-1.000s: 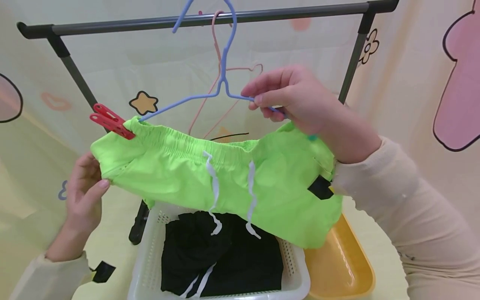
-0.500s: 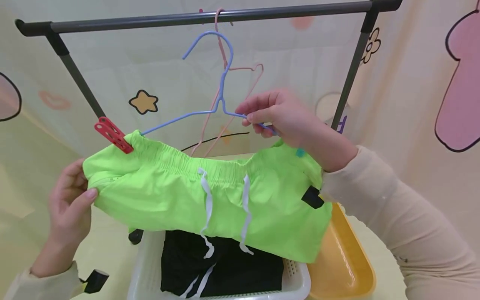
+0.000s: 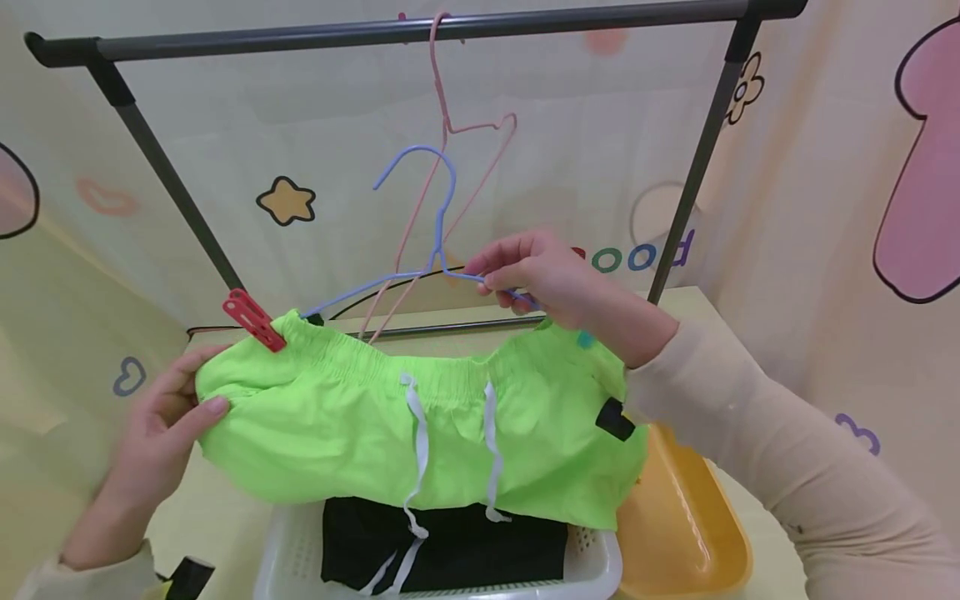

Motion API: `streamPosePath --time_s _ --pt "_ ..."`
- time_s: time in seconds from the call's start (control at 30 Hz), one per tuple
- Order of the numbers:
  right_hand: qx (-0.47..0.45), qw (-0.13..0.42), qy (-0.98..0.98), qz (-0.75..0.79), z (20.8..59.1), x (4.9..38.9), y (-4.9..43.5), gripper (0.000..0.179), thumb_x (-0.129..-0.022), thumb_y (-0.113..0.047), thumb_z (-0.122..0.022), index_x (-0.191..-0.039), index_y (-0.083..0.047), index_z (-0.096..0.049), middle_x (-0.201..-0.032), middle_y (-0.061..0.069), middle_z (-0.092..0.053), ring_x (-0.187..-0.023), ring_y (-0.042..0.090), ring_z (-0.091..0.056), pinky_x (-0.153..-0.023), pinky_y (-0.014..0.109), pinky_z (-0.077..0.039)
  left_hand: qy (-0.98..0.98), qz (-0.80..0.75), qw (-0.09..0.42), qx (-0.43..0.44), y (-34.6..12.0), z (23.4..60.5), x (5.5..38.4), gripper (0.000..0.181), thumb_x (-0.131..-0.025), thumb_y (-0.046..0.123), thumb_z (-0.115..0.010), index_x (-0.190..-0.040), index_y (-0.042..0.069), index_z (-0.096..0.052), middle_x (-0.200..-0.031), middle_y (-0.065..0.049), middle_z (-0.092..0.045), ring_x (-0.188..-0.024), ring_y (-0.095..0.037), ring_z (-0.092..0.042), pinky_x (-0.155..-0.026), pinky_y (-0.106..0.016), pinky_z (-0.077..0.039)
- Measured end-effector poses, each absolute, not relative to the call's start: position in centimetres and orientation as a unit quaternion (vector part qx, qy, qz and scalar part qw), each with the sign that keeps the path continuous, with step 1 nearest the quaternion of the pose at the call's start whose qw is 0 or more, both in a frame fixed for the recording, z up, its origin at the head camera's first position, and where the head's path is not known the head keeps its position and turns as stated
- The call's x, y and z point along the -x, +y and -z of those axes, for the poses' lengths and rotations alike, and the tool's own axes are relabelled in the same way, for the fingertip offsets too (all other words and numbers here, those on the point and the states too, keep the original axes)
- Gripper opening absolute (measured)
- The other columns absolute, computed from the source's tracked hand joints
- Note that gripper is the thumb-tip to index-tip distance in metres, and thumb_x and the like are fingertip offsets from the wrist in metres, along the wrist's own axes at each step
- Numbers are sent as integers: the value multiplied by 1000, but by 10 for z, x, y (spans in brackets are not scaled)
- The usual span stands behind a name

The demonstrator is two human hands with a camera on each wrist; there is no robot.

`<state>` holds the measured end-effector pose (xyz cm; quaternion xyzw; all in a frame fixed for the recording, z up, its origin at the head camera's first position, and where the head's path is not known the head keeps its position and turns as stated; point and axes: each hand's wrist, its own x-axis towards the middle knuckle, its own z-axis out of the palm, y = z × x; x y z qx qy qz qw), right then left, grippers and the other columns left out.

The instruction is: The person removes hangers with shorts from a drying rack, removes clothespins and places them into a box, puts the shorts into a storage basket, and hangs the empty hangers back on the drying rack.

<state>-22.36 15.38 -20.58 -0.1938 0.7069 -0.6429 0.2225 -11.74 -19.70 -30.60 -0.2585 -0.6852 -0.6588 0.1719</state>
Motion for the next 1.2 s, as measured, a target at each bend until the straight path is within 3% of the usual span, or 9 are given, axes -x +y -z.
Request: streamPosePath --time_s 0.4,0.67,0.77,0.97,1.07,1.2 --pt "164 248 733 612 233 228 152 15 -86 3 -48 -90 -6 -59 -71 -1 -59 -55 10 -42 -49 20 -32 -776 587 89 213 -199 315 118 31 -84 -8 -49 -115 -1 -51 -97 8 -59 -76 -3 -57 -63 -18 -49" --pt "152 240 754 592 245 230 154 14 -86 1 -50 -98 0 -56 -74 -1 -60 -55 10 -43 -49 19 -34 -817 535 15 213 -201 316 122 32 -87 0 -51 -118 -8 -46 -98 15 -58 -82 -1 -57 -68 -19 -48" --pt "157 239 759 585 251 231 155 15 -86 2 -49 -99 2 -56 -73 -1 -59 -55 10 -44 -49 19 -34 -829 516 -15 217 -202 316 125 32 -87 4 -52 -118 -7 -47 -96 10 -59 -83 -2 -57 -69 -19 -48" --pt "159 237 766 576 262 233 157 16 -86 2 -48 -100 2 -56 -71 -2 -58 -55 10 -43 -49 20 -33 -851 481 -68 200 -201 319 130 35 -88 12 -53 -119 -2 -48 -110 -14 -57 -94 2 -53 -78 -19 -45" --pt "160 237 768 572 268 234 158 17 -86 2 -49 -101 4 -55 -71 -2 -58 -55 10 -43 -49 20 -34 -858 470 -86 188 -198 321 133 36 -88 16 -53 -120 -2 -48 -117 -16 -54 -100 2 -51 -82 -18 -43" --pt "164 246 774 560 275 236 160 20 -86 0 -50 -104 6 -53 -73 -2 -57 -55 10 -42 -49 20 -34 -861 464 -103 180 -196 324 137 38 -88 17 -53 -120 -4 -48 -119 -17 -53 -106 -15 -51 -83 -17 -43"
